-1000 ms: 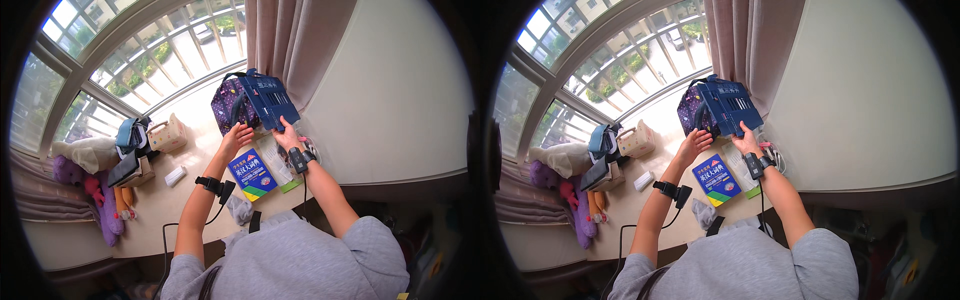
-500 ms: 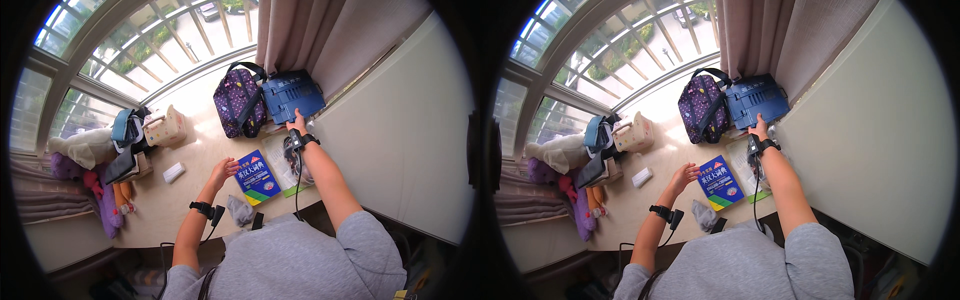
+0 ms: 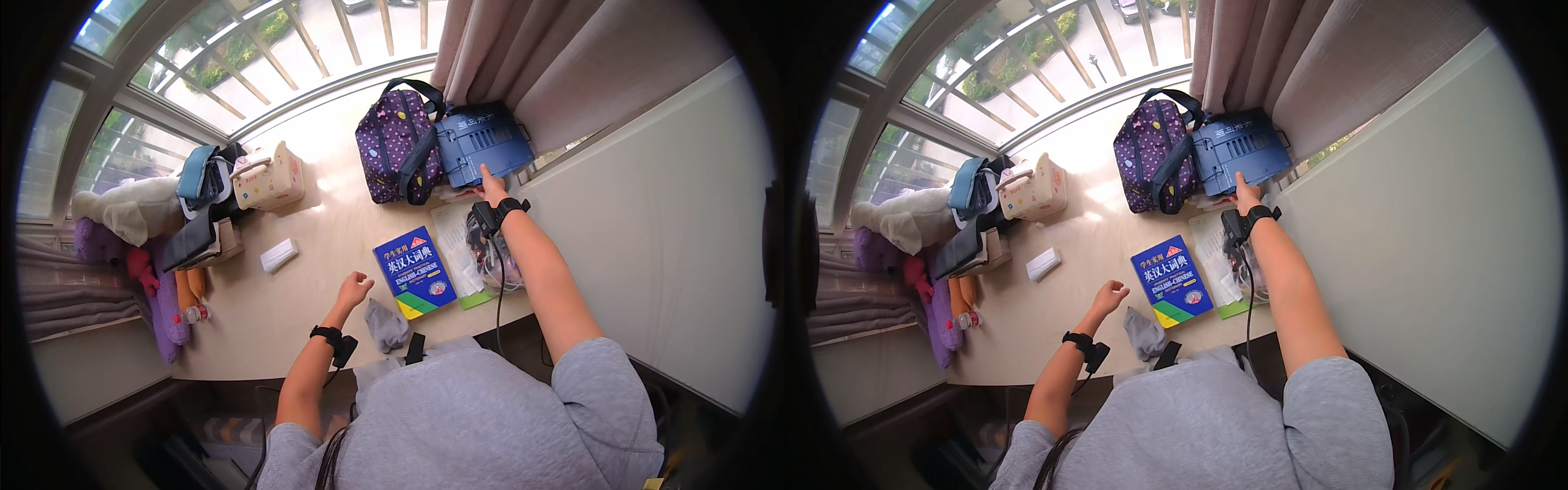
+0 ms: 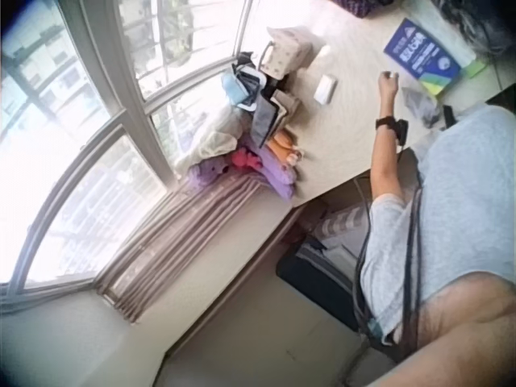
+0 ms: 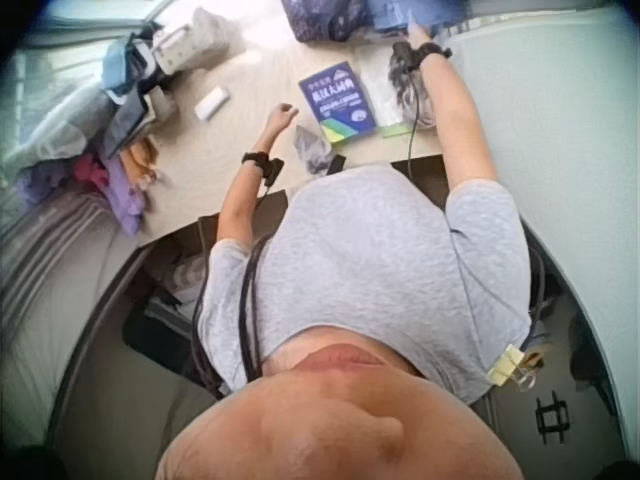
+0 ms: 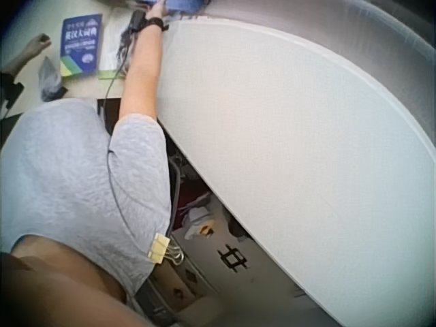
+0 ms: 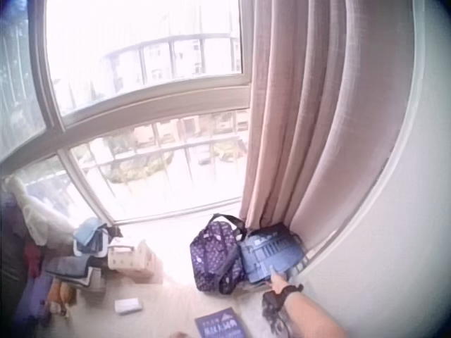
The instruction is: The person wipes a blue stationery case, then a black laptop sleeve, and finally the desk surface using a gray cloth. They move items aside to reach the desk and wipe different areas systematically.
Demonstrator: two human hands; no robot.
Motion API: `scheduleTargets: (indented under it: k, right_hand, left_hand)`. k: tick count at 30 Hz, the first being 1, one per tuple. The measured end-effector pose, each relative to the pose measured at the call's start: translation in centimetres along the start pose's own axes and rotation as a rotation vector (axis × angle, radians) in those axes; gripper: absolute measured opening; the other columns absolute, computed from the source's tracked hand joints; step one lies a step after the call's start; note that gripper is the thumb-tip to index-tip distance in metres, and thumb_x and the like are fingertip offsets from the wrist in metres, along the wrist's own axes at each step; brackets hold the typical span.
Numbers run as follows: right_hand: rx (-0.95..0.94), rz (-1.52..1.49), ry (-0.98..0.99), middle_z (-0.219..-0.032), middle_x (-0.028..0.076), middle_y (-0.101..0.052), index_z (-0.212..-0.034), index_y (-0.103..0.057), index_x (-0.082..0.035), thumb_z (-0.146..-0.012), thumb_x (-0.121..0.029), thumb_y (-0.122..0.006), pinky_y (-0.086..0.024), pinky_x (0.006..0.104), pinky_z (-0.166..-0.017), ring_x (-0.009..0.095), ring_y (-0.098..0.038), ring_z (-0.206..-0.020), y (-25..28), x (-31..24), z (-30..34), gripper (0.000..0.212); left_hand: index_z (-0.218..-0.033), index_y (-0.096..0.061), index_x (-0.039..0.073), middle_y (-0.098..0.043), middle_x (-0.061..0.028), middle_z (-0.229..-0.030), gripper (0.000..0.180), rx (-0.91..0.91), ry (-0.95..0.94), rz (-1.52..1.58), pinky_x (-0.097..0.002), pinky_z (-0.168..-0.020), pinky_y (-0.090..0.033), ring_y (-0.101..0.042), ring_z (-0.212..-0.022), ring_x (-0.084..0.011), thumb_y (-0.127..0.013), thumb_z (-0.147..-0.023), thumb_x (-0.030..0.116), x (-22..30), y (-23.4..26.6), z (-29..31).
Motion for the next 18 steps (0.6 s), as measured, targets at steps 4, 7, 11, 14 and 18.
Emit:
scheduleTargets:
  k: [4,7,11,14,18]
  right_hand:
    - [-0.292,0.213,-0.219,-0.131,0.017,-0.039,-0.125,-0.046,-0.010,-0.081,-0.018,-0.063,-0.051,0.0396,-0.083,0.031,-0.051,-0.108,0.1,-1.0,3.6,0.047]
    - [-0.305,0.046,-0.048,-0.130,0.017,-0.035,-0.121,-0.045,-0.005,-0.083,-0.017,-0.060,-0.047,0.0409,-0.091,0.031,-0.048,-0.115,-0.4,1.1,9.0,0.043]
    - [-0.580,0.226,0.145,-0.122,0.016,-0.052,-0.131,-0.038,-0.002,-0.091,-0.015,-0.049,-0.051,0.0329,-0.082,0.026,-0.061,-0.098,-0.3,6.2,17.7,0.044]
    - [-0.794,0.583,0.104,-0.114,0.013,-0.058,-0.123,-0.048,-0.001,-0.091,-0.015,-0.049,-0.051,0.0294,-0.076,0.020,-0.063,-0.090,-0.7,11.6,22.6,0.035]
    - [-0.967,0.916,0.194,-0.113,0.011,-0.058,-0.121,-0.051,-0.004,-0.089,-0.014,-0.052,-0.050,0.0297,-0.078,0.019,-0.061,-0.094,-3.4,17.4,26.5,0.033]
  left_hand:
    - [-0.118,-0.049,-0.007,-0.057,-0.0267,-0.114,0.082,0.022,0.168,-0.111,-0.0391,-0.090,-0.046,-0.058,-0.105,-0.0358,-0.073,-0.069,0.054,-3.3,-1.8,1.1]
    - [-0.121,-0.041,-0.018,-0.054,-0.0327,-0.117,0.104,-0.154,0.332,0.090,-0.0379,-0.089,-0.048,-0.057,-0.109,-0.0358,-0.075,-0.062,0.061,-5.2,-4.9,2.1]
    - [-0.120,-0.043,-0.016,-0.060,-0.0282,-0.110,0.090,-0.149,0.234,0.051,-0.0374,-0.083,-0.050,-0.063,-0.097,-0.0346,-0.073,-0.067,0.050,-5.0,-9.1,3.8]
    - [-0.114,-0.054,-0.007,-0.063,-0.0260,-0.101,0.066,-0.171,0.137,0.081,-0.0375,-0.076,-0.052,-0.064,-0.093,-0.0322,-0.070,-0.070,0.040,-5.1,-10.2,4.1]
    - [-0.112,-0.055,-0.004,-0.064,-0.0203,-0.096,0.059,-0.027,0.248,0.479,-0.0356,-0.066,-0.053,-0.065,-0.088,-0.0260,-0.069,-0.075,0.039,-7.8,-7.1,4.9]
Point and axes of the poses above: each hand's wrist, its own z-axis away from the middle knuckle, its own y-axis out of the back of the hand, x = y × z, the point moved 6 cm from there along -z, towards the middle knuckle
